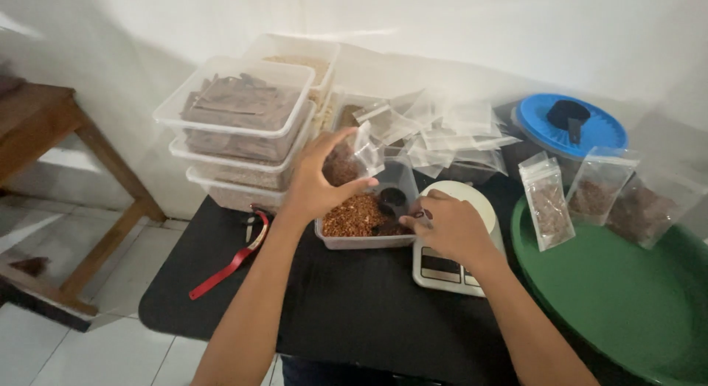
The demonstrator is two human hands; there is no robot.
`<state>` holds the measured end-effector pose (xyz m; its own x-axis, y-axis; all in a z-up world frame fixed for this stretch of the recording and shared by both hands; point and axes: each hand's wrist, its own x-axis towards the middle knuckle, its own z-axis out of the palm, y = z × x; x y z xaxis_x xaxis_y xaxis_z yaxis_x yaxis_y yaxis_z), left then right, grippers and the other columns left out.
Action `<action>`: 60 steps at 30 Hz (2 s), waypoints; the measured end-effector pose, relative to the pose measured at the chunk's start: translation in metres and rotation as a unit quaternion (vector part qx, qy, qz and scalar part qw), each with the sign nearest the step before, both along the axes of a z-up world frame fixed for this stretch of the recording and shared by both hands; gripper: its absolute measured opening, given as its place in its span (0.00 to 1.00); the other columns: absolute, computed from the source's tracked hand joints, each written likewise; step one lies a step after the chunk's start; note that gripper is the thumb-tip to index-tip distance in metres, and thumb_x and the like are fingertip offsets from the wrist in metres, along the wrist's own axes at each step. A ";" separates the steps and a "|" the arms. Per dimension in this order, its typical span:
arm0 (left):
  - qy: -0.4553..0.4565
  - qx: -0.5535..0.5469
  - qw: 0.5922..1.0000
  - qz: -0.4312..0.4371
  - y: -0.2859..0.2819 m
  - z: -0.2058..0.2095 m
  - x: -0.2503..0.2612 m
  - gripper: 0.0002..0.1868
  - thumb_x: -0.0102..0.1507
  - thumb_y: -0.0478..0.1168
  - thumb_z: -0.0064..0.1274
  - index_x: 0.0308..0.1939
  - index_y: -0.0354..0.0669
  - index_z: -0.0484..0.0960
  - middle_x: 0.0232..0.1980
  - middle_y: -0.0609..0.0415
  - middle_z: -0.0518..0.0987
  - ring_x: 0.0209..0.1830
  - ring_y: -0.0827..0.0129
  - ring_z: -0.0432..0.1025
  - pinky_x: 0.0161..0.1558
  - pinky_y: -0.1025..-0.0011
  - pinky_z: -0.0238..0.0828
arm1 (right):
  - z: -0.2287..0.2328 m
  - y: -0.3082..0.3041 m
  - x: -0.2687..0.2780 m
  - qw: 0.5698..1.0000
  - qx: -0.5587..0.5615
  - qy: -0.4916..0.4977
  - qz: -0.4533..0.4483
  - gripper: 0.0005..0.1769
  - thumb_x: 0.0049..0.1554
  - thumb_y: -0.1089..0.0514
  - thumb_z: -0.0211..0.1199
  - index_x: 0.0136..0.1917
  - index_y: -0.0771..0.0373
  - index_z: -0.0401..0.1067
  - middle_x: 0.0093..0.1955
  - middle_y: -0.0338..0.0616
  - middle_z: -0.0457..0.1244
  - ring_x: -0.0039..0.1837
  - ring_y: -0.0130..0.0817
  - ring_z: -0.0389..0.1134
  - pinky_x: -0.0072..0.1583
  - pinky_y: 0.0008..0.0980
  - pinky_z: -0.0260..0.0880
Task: Weighing and packaging small quantities of grains into plastic bags using a scoop and a digital scale.
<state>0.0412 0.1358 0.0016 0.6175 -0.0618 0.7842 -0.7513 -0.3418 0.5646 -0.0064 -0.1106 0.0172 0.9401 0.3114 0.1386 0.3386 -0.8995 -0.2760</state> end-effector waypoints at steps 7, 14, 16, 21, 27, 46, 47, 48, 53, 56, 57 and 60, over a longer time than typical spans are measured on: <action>-0.024 0.089 0.995 0.044 -0.011 -0.002 -0.012 0.40 0.52 0.53 0.74 0.66 0.51 0.78 0.52 0.49 0.82 0.55 0.53 0.76 0.58 0.51 0.74 | -0.020 -0.007 -0.005 0.990 0.127 -0.054 0.014 0.08 0.58 0.50 0.66 0.47 0.55 0.79 0.41 0.44 0.70 0.42 0.45 0.74 0.47 0.40 0.74; -0.060 0.138 0.984 0.093 -0.017 -0.009 -0.006 0.41 0.51 0.51 0.74 0.66 0.46 0.77 0.52 0.50 0.80 0.54 0.55 0.76 0.55 0.55 0.76 | -0.015 -0.015 0.000 0.926 0.352 -0.134 0.002 0.06 0.52 0.55 0.75 0.44 0.55 0.82 0.36 0.43 0.72 0.30 0.31 0.69 0.36 0.27 0.69; -0.061 0.156 0.981 0.102 -0.018 -0.007 -0.008 0.41 0.49 0.51 0.75 0.65 0.47 0.78 0.52 0.50 0.80 0.55 0.55 0.76 0.55 0.55 0.77 | -0.022 -0.022 0.009 0.906 0.396 -0.152 -0.012 0.06 0.51 0.55 0.76 0.43 0.53 0.83 0.36 0.41 0.72 0.29 0.29 0.68 0.35 0.24 0.67; -0.064 0.189 0.975 0.094 -0.025 -0.014 -0.005 0.41 0.50 0.52 0.73 0.65 0.47 0.77 0.51 0.50 0.79 0.52 0.54 0.76 0.52 0.51 0.77 | -0.023 -0.029 0.016 0.810 0.551 -0.192 -0.058 0.08 0.64 0.56 0.65 0.48 0.63 0.77 0.38 0.48 0.72 0.26 0.25 0.65 0.31 0.20 0.61; -0.079 0.215 0.970 0.078 -0.026 -0.013 -0.011 0.40 0.50 0.52 0.73 0.64 0.44 0.78 0.48 0.50 0.79 0.49 0.57 0.75 0.49 0.55 0.76 | -0.015 -0.014 0.001 0.825 0.540 -0.161 -0.036 0.06 0.62 0.59 0.65 0.47 0.65 0.78 0.38 0.51 0.72 0.27 0.25 0.66 0.31 0.20 0.63; -0.092 0.248 0.964 0.031 -0.034 -0.007 -0.018 0.40 0.48 0.53 0.73 0.61 0.44 0.80 0.45 0.51 0.79 0.49 0.57 0.74 0.48 0.56 0.74 | -0.048 -0.018 0.019 0.927 0.364 -0.089 0.027 0.18 0.68 0.49 0.56 0.43 0.60 0.77 0.35 0.44 0.66 0.36 0.35 0.65 0.42 0.33 0.66; -0.079 0.251 0.964 0.027 -0.034 -0.007 -0.018 0.40 0.49 0.53 0.73 0.63 0.44 0.79 0.46 0.50 0.79 0.50 0.56 0.74 0.49 0.55 0.74 | -0.049 -0.018 0.019 0.915 0.398 -0.067 0.008 0.17 0.67 0.49 0.57 0.41 0.60 0.76 0.32 0.42 0.63 0.34 0.31 0.61 0.40 0.31 0.63; -0.066 0.254 0.965 0.024 -0.033 -0.006 -0.019 0.41 0.49 0.53 0.72 0.64 0.44 0.78 0.47 0.50 0.80 0.51 0.55 0.74 0.50 0.54 0.74 | -0.050 -0.018 0.018 0.901 0.431 -0.044 -0.010 0.18 0.67 0.50 0.57 0.39 0.60 0.75 0.29 0.40 0.60 0.31 0.28 0.57 0.37 0.30 0.61; -0.059 0.243 0.968 0.029 -0.033 -0.010 -0.016 0.42 0.49 0.55 0.72 0.64 0.45 0.78 0.47 0.51 0.79 0.51 0.57 0.74 0.51 0.55 0.74 | -0.051 -0.017 0.021 0.898 0.438 -0.023 -0.037 0.18 0.66 0.52 0.56 0.37 0.60 0.74 0.25 0.39 0.56 0.27 0.26 0.53 0.33 0.27 0.54; -0.051 0.239 0.969 0.030 -0.033 -0.012 -0.015 0.42 0.49 0.55 0.72 0.64 0.45 0.78 0.47 0.51 0.79 0.51 0.57 0.74 0.51 0.55 0.74 | -0.047 -0.016 0.018 0.891 0.450 -0.015 -0.055 0.17 0.65 0.54 0.56 0.36 0.61 0.73 0.23 0.39 0.54 0.25 0.26 0.51 0.32 0.26 0.51; -0.051 0.238 0.969 0.034 -0.033 -0.012 -0.015 0.41 0.50 0.55 0.72 0.64 0.45 0.78 0.47 0.51 0.79 0.51 0.57 0.75 0.51 0.55 0.74 | -0.045 -0.015 0.017 0.887 0.457 -0.013 -0.060 0.18 0.65 0.54 0.56 0.35 0.60 0.72 0.22 0.38 0.52 0.24 0.24 0.50 0.31 0.25 0.49; -0.050 0.225 0.973 0.023 -0.032 -0.011 -0.015 0.41 0.50 0.54 0.72 0.64 0.45 0.78 0.46 0.51 0.79 0.49 0.56 0.75 0.50 0.54 0.75 | -0.049 -0.017 0.018 0.884 0.457 -0.052 -0.077 0.17 0.64 0.54 0.59 0.35 0.60 0.73 0.23 0.38 0.55 0.26 0.25 0.54 0.34 0.26 0.53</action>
